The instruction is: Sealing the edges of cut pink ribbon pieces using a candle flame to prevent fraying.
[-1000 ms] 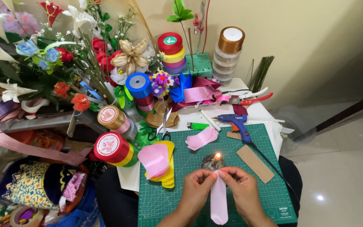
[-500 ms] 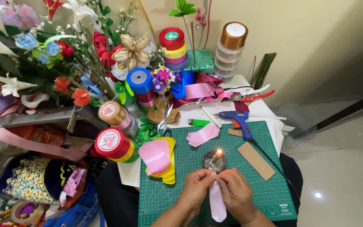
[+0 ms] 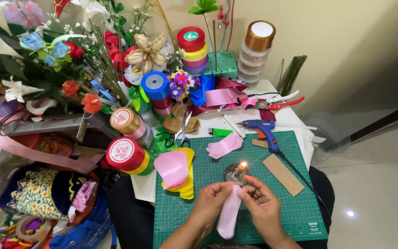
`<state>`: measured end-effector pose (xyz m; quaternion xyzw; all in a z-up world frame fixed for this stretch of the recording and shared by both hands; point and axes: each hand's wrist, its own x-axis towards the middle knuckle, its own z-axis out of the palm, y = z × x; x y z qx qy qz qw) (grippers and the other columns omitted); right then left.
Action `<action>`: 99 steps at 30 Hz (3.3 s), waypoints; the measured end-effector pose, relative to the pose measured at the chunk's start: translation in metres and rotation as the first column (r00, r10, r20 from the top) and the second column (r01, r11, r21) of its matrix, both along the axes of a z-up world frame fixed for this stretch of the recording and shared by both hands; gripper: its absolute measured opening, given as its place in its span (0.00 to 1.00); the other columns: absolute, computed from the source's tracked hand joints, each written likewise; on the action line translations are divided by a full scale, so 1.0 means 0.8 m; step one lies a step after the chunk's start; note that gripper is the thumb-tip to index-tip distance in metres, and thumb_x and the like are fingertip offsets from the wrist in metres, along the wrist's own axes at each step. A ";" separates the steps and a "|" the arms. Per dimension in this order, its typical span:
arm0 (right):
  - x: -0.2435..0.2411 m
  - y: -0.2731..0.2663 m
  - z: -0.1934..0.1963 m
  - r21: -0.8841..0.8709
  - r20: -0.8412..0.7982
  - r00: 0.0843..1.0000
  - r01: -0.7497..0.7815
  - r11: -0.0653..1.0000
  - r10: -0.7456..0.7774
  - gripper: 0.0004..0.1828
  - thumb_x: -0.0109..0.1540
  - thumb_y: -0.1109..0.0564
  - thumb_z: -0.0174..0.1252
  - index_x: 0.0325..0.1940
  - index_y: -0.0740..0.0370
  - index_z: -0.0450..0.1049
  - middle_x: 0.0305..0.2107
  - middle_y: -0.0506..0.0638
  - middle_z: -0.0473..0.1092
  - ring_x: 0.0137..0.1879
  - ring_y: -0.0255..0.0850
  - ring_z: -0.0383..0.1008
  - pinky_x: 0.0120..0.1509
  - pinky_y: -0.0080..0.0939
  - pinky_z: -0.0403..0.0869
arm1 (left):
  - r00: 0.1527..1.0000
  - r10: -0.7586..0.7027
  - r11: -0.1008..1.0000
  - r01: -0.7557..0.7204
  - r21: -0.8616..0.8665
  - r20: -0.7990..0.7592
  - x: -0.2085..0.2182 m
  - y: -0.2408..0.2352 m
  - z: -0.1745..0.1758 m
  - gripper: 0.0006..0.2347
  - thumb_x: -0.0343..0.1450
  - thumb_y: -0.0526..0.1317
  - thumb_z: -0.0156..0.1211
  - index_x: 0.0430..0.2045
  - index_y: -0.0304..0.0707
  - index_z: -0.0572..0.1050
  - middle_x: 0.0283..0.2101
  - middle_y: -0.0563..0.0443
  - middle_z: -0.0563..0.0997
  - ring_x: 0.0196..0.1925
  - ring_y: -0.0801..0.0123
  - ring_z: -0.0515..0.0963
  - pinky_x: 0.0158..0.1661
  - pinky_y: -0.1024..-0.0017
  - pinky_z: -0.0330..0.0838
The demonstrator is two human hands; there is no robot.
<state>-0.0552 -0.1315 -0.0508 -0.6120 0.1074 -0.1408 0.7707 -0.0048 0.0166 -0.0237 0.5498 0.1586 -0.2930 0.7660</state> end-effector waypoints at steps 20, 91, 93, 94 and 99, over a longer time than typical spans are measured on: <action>-0.035 -0.030 -0.064 -0.125 -0.276 0.961 -0.008 0.992 -0.027 0.02 0.59 0.65 0.66 0.31 0.67 0.80 0.21 0.55 0.74 0.28 0.43 0.73 0.35 0.41 0.75 | 0.780 -0.345 0.753 -0.102 0.650 0.523 0.161 0.045 0.032 0.04 0.68 0.41 0.66 0.28 0.45 0.85 0.34 0.58 0.87 0.38 0.72 0.83 0.41 0.70 0.75; 0.020 -0.048 -0.024 -0.813 -0.198 0.980 -0.182 0.553 0.030 0.46 0.51 0.46 0.74 0.71 0.54 0.66 0.65 0.54 0.66 0.72 0.50 0.62 0.74 0.57 0.63 | 0.472 0.415 0.544 -0.814 0.204 0.778 -0.001 0.226 0.060 0.18 0.73 0.32 0.60 0.60 0.33 0.73 0.46 0.55 0.75 0.41 0.85 0.71 0.43 0.87 0.68; 0.040 -0.047 -0.024 -0.808 -0.253 0.961 -0.275 0.521 0.115 0.63 0.45 0.44 0.78 0.78 0.54 0.53 0.74 0.54 0.55 0.78 0.52 0.52 0.78 0.58 0.55 | 0.493 0.453 0.566 -0.803 0.188 0.743 -0.004 0.229 0.056 0.19 0.73 0.32 0.60 0.60 0.34 0.73 0.41 0.57 0.72 0.41 0.85 0.71 0.44 0.87 0.70; 0.048 -0.046 -0.020 -0.808 -0.254 0.960 -0.277 0.520 0.117 0.63 0.45 0.44 0.78 0.78 0.54 0.53 0.74 0.54 0.55 0.78 0.52 0.52 0.78 0.58 0.55 | 0.493 0.454 0.564 -0.804 0.189 0.742 -0.005 0.231 0.053 0.19 0.73 0.32 0.60 0.60 0.34 0.73 0.41 0.57 0.72 0.41 0.85 0.71 0.44 0.87 0.70; 0.072 -0.042 -0.002 -0.750 -0.254 0.930 -0.362 0.553 0.265 0.57 0.44 0.52 0.81 0.72 0.60 0.58 0.72 0.58 0.57 0.78 0.52 0.56 0.78 0.55 0.56 | 0.504 0.462 0.564 -0.802 0.196 0.730 -0.009 0.237 0.045 0.19 0.72 0.32 0.60 0.59 0.34 0.73 0.45 0.54 0.76 0.43 0.83 0.73 0.46 0.86 0.70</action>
